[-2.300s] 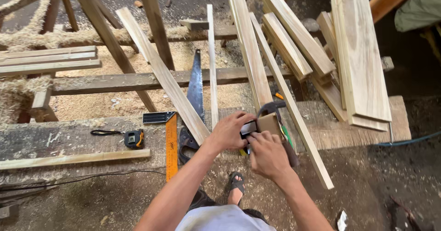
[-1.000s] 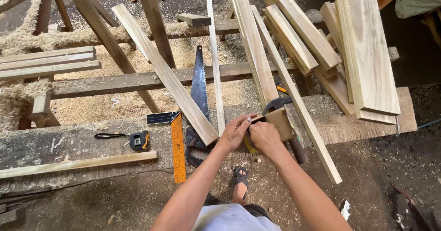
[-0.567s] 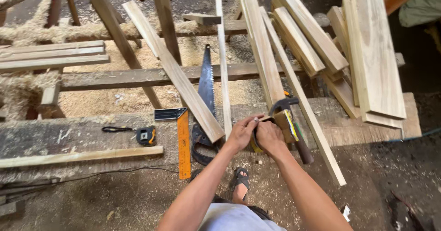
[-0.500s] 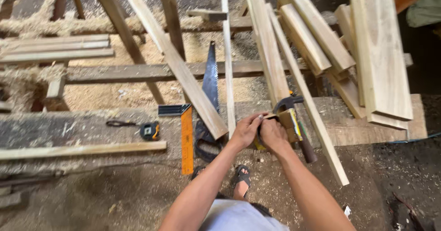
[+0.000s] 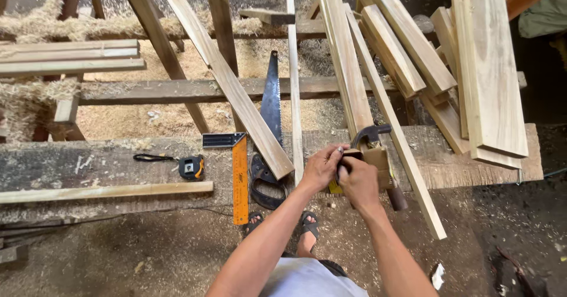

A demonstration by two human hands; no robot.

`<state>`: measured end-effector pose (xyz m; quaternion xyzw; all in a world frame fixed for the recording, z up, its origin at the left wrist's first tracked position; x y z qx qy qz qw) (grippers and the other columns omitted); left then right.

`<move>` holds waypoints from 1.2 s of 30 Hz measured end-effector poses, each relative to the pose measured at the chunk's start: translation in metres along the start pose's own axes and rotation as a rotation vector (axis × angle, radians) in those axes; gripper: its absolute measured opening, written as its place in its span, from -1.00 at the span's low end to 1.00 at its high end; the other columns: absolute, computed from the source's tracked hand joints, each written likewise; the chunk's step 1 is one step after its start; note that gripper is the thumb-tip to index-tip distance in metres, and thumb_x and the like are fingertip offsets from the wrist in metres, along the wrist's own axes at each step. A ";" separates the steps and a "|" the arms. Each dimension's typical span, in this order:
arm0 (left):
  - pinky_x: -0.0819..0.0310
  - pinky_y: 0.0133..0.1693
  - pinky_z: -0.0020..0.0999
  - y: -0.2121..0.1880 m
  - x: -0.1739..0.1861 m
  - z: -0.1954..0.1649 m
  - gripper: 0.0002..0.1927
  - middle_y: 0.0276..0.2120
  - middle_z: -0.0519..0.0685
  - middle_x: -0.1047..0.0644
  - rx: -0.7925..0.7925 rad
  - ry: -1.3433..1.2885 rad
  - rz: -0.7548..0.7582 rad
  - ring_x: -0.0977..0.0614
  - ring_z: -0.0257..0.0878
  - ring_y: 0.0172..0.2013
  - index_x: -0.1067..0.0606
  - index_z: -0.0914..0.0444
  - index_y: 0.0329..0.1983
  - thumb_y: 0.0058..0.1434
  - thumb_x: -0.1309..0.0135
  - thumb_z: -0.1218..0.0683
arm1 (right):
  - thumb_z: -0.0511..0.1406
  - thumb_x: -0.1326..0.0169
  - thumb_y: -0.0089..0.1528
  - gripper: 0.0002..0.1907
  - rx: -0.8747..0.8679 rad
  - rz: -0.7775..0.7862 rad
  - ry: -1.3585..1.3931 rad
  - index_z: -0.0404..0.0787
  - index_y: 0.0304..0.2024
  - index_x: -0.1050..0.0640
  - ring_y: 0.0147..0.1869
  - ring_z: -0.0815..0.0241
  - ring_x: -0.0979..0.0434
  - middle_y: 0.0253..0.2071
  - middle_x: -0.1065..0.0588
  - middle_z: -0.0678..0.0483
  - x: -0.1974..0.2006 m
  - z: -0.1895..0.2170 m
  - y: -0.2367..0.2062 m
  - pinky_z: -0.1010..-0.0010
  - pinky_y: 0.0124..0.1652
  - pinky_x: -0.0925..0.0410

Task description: The person takes a hammer and nails from a toolbox on the ground, then hammers nails into thin wooden strips laid across a workbench. They use a tape measure and a square to mark and check a strip, run an electric planer along a strip, and continue hammering nails while holding the strips in place.

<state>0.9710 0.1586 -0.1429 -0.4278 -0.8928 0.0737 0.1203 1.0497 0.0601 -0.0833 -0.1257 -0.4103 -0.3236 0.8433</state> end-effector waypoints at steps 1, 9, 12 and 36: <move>-0.52 0.02 -0.22 0.000 0.001 -0.003 -0.63 -0.05 0.06 -0.65 -0.009 -0.063 -0.011 -0.67 -0.09 -0.05 -0.56 0.04 0.17 0.42 0.14 -0.08 | -0.31 -0.11 0.23 -0.76 0.011 -0.063 0.025 -0.30 -0.14 -0.68 -0.33 -0.03 -0.68 -0.31 -0.64 -0.16 0.005 0.002 -0.005 0.21 -0.28 -0.49; -0.54 0.04 -0.25 -0.020 0.015 -0.030 -0.60 0.04 0.00 -0.58 -0.009 -0.251 -0.306 -0.61 -0.17 0.01 -0.45 0.14 0.24 0.35 0.10 0.04 | -0.40 -0.19 0.27 -0.77 -0.488 -0.248 0.595 -0.28 -0.02 -0.64 -0.51 0.34 -0.53 -0.40 -0.61 0.01 0.035 -0.019 -0.031 0.56 -0.58 -0.33; -0.51 0.08 -0.22 -0.027 0.011 -0.041 -0.66 0.05 0.06 -0.60 -0.198 -0.342 -0.292 -0.61 -0.16 0.02 -0.50 0.23 0.17 0.43 0.12 0.05 | -0.42 -0.21 0.28 -0.79 -0.479 -0.329 0.841 -0.34 -0.03 -0.63 -0.50 0.36 -0.51 -0.39 -0.58 0.02 0.031 -0.026 -0.041 0.59 -0.58 -0.28; -0.56 -0.46 -0.28 0.026 -0.070 0.010 -0.57 -0.46 -0.01 -0.60 0.387 -1.747 0.058 -0.64 -0.17 -0.47 -0.48 0.19 -0.33 0.48 0.27 -0.12 | -0.32 -0.08 0.37 -0.82 -0.214 -0.304 0.798 -0.32 -0.09 -0.60 -0.38 0.35 -0.55 -0.27 -0.62 0.02 0.020 0.000 -0.034 0.55 -0.38 -0.42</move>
Point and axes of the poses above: each hand's wrist, its own y-axis towards the middle knuckle, its own x-axis out of the back of the hand, z = x × y, the point moved 2 cm from there along y, towards the middle knuckle
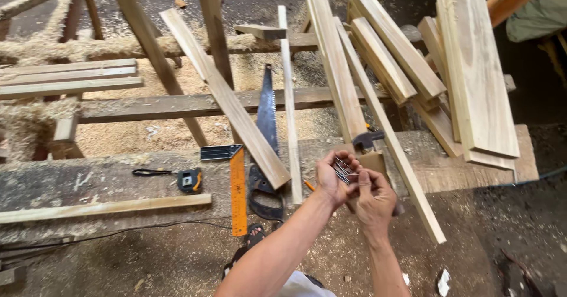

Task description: The person takes a hammer and nails from a toolbox on the ground, then hammers nails into thin wooden strips laid across a workbench. They use a tape measure and a square to mark and check a strip, run an electric planer along a strip, and continue hammering nails while holding the strips in place.

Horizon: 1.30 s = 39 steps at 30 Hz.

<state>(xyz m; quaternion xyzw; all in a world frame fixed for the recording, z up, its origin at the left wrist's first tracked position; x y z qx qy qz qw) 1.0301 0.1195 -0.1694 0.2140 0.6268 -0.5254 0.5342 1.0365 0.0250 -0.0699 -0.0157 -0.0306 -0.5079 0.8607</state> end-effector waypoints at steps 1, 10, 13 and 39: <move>-0.59 -0.42 -0.25 -0.001 -0.003 0.002 -0.57 -0.45 0.01 -0.61 -0.007 0.019 0.000 -0.65 -0.15 -0.45 -0.48 0.20 -0.31 0.48 0.29 -0.12 | -0.31 -0.06 0.37 -0.83 -0.047 0.012 0.034 -0.31 -0.12 -0.58 -0.39 0.33 -0.56 -0.28 -0.61 0.00 0.004 -0.003 0.003 0.53 -0.40 -0.43; -0.66 -0.11 -0.09 -0.022 -0.041 -0.007 -0.53 -0.26 0.10 -0.65 -0.052 0.104 -0.004 -0.70 -0.07 -0.22 -0.49 0.29 -0.12 0.49 0.38 -0.08 | -0.29 -0.07 0.39 -0.85 -0.032 -0.213 0.357 -0.27 -0.17 -0.54 -0.47 0.33 -0.46 -0.38 -0.55 0.03 0.027 -0.009 0.013 0.60 -0.54 -0.29; -0.62 -0.26 -0.20 -0.020 -0.042 -0.007 -0.61 -0.34 0.04 -0.60 -0.061 0.139 -0.012 -0.64 -0.15 -0.34 -0.46 0.28 -0.14 0.46 0.35 -0.03 | -0.31 -0.10 0.38 -0.86 0.012 -0.200 0.356 -0.27 -0.22 -0.54 -0.49 0.35 -0.44 -0.39 -0.55 0.04 0.026 -0.005 0.015 0.62 -0.57 -0.25; 0.10 -0.67 -0.43 -0.250 0.026 -0.329 -0.52 -0.69 -0.25 -0.12 -0.787 0.551 -0.264 -0.10 -0.43 -0.71 -0.16 0.06 -0.58 0.42 0.23 -0.23 | -0.28 -0.08 0.36 -0.74 0.304 0.694 -0.219 -0.18 0.07 -0.60 -0.21 0.31 -0.49 -0.14 -0.52 0.06 -0.344 0.001 -0.106 0.50 -0.27 -0.38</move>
Point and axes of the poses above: each hand's wrist, its own y-axis towards the middle knuckle, its own x-axis out of the back of the hand, z = x × y, the point moved 2 cm from there along y, towards the middle knuckle
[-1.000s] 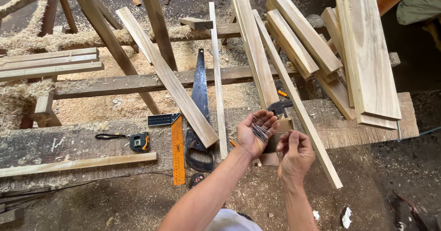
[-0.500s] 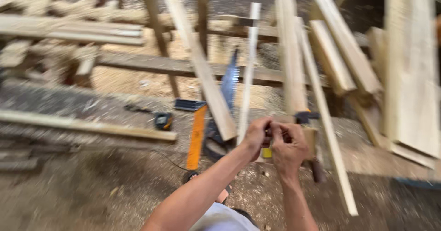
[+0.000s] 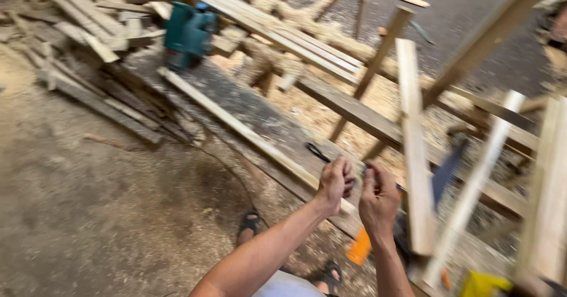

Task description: The person takes a hammer and nails from a toolbox on the ground, then hammers nails into thin wooden strips laid across a workbench. They use a tape measure and a square to mark and check a strip, run an electric planer along a strip, and continue hammering nails while holding the strips in place.

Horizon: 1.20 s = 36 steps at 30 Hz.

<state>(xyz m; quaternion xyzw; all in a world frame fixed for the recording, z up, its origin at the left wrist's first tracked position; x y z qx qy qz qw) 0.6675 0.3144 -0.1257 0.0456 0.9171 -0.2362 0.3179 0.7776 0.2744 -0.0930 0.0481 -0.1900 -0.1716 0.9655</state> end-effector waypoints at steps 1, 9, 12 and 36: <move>0.11 -0.67 -0.44 0.006 0.027 -0.018 -0.50 -0.69 -0.25 -0.10 -0.056 -0.005 -0.054 -0.09 -0.43 -0.71 -0.14 0.06 -0.59 0.45 0.21 -0.22 | -0.27 -0.10 0.32 -0.72 -0.044 0.057 -0.018 -0.18 0.07 -0.59 -0.21 0.27 -0.52 -0.14 -0.55 0.04 -0.029 -0.001 0.004 0.46 -0.28 -0.42; 0.13 -0.70 -0.42 0.051 0.216 -0.131 -0.65 -0.71 -0.25 -0.11 -0.226 -0.218 -0.478 -0.07 -0.41 -0.72 -0.12 0.06 -0.58 0.34 0.18 -0.01 | -0.14 -0.30 0.08 -0.63 0.223 0.506 -0.700 -0.24 -0.19 -0.60 -0.09 -0.07 -0.46 -0.21 -0.51 -0.12 -0.227 0.008 0.010 0.12 -0.07 -0.35; 0.11 -0.70 -0.44 0.048 0.254 -0.147 -0.73 -0.69 -0.23 -0.15 -0.123 -0.204 -0.565 -0.10 -0.42 -0.72 -0.20 0.07 -0.49 0.33 0.19 -0.06 | -0.11 -0.22 0.21 -0.72 0.133 0.586 -0.839 -0.18 -0.31 -0.55 -0.18 0.04 -0.45 -0.31 -0.48 -0.03 -0.253 0.001 0.009 0.16 -0.07 -0.37; -0.24 -0.71 -0.45 0.002 0.061 -0.189 -0.47 -0.68 -0.24 -0.34 -1.171 1.314 0.309 -0.30 -0.49 -0.71 -0.32 0.07 -0.44 0.43 0.13 -0.38 | -0.32 -0.21 0.31 -0.78 0.420 -0.212 -0.301 -0.18 -0.01 -0.56 0.04 0.12 -0.58 -0.02 -0.54 -0.01 -0.095 0.162 -0.043 0.28 -0.02 -0.50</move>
Point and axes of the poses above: each hand's wrist, its own y-axis towards the middle knuckle, its own x-axis out of the back of the hand, z = x × y, the point moved 2 cm from there along y, towards the middle knuckle
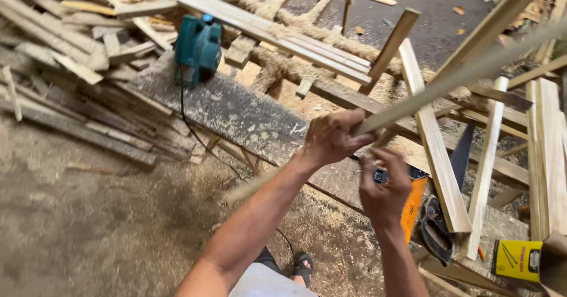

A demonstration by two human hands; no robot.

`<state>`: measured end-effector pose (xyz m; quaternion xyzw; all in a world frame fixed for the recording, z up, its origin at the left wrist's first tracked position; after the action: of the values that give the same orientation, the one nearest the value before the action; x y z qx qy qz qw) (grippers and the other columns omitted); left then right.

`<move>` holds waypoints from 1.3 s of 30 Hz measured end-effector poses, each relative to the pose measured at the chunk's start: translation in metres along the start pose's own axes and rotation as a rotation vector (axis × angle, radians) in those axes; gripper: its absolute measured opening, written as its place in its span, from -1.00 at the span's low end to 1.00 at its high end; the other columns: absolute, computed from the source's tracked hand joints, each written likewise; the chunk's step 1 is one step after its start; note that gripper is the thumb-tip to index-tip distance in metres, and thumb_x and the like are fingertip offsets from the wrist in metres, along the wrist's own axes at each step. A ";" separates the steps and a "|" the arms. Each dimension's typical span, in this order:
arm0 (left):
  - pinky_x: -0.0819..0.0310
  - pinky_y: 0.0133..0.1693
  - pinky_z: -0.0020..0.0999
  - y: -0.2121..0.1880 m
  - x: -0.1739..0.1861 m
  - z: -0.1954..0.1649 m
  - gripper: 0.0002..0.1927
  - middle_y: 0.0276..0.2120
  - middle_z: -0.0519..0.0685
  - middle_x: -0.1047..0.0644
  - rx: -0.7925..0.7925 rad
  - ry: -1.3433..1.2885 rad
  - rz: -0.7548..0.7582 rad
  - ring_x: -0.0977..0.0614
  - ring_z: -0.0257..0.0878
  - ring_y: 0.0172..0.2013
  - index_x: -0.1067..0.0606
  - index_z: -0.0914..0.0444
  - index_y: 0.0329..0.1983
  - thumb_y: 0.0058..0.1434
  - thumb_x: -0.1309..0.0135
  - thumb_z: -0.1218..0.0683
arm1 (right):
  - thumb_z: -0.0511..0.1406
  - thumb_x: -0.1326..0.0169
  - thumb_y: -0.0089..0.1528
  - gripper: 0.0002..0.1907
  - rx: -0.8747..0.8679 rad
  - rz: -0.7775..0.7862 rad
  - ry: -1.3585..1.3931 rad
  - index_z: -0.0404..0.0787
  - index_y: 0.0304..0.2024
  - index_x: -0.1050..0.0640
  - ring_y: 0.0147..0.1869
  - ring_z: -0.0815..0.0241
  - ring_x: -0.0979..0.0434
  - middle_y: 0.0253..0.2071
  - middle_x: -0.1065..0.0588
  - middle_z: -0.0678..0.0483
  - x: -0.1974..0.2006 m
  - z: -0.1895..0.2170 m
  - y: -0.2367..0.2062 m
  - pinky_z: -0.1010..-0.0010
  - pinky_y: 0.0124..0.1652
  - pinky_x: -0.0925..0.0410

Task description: The person takes a hammer and nails from a toolbox on the ground, then hammers nails into thin wooden strips laid across a workbench. They use a tape measure and a square to mark and check a strip, run an electric planer along a strip, and continue hammering nails while holding the strips in place.

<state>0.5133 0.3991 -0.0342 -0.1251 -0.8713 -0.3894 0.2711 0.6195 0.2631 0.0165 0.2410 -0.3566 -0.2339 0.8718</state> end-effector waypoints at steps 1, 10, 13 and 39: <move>-0.21 -0.73 -0.46 -0.002 -0.003 0.006 -0.46 -0.67 -0.23 -0.35 -0.039 0.041 0.054 -0.29 -0.47 -0.71 -0.31 0.07 -0.47 0.43 0.12 -0.39 | -0.34 -0.20 0.33 -0.78 0.136 -0.094 -0.066 -0.19 0.02 -0.55 0.13 0.09 -0.54 0.03 -0.51 -0.04 0.005 0.007 0.007 0.25 0.07 -0.49; -0.15 -0.73 -0.46 -0.062 -0.031 0.070 -0.36 -0.67 -0.22 -0.30 -0.355 0.363 0.850 -0.24 -0.42 -0.72 -0.29 0.10 -0.50 0.37 0.15 -0.49 | -0.21 -0.20 0.29 -0.90 -0.430 0.761 -0.505 -0.01 -0.15 -0.64 -0.24 0.21 -0.61 -0.25 -0.64 0.10 -0.048 -0.056 -0.011 0.32 -0.15 -0.50; -0.27 -0.68 -0.36 -0.079 -0.019 0.101 -0.40 -0.60 -0.20 -0.37 -0.358 0.224 0.913 -0.38 -0.34 -0.66 -0.35 0.12 -0.49 0.26 0.01 -0.46 | -0.37 -0.28 0.10 -0.80 -0.209 0.522 -0.258 -0.17 -0.21 -0.64 -0.18 0.12 -0.58 -0.21 -0.61 0.03 -0.083 -0.067 -0.054 0.23 -0.12 -0.43; -0.52 -0.30 -0.33 -0.113 -0.024 0.080 -0.25 -0.42 0.00 -0.59 0.565 -0.769 0.584 -0.64 -0.26 -0.35 -0.31 0.28 0.09 0.38 0.52 -0.42 | -0.39 -0.14 0.25 -0.87 -0.673 0.148 0.146 -0.27 -0.18 -0.66 -0.29 0.29 -0.62 -0.32 -0.62 0.06 -0.122 -0.038 -0.067 0.48 -0.28 -0.49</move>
<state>0.4544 0.3830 -0.1608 -0.4169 -0.9071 0.0243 0.0537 0.5535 0.2913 -0.1092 -0.0704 -0.2125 -0.2566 0.9402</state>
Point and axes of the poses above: each hand's wrist, its own y-axis towards the middle knuckle, its own x-axis out of the back of the hand, z = x × y, the point moved 2 cm from there along y, towards the middle knuckle
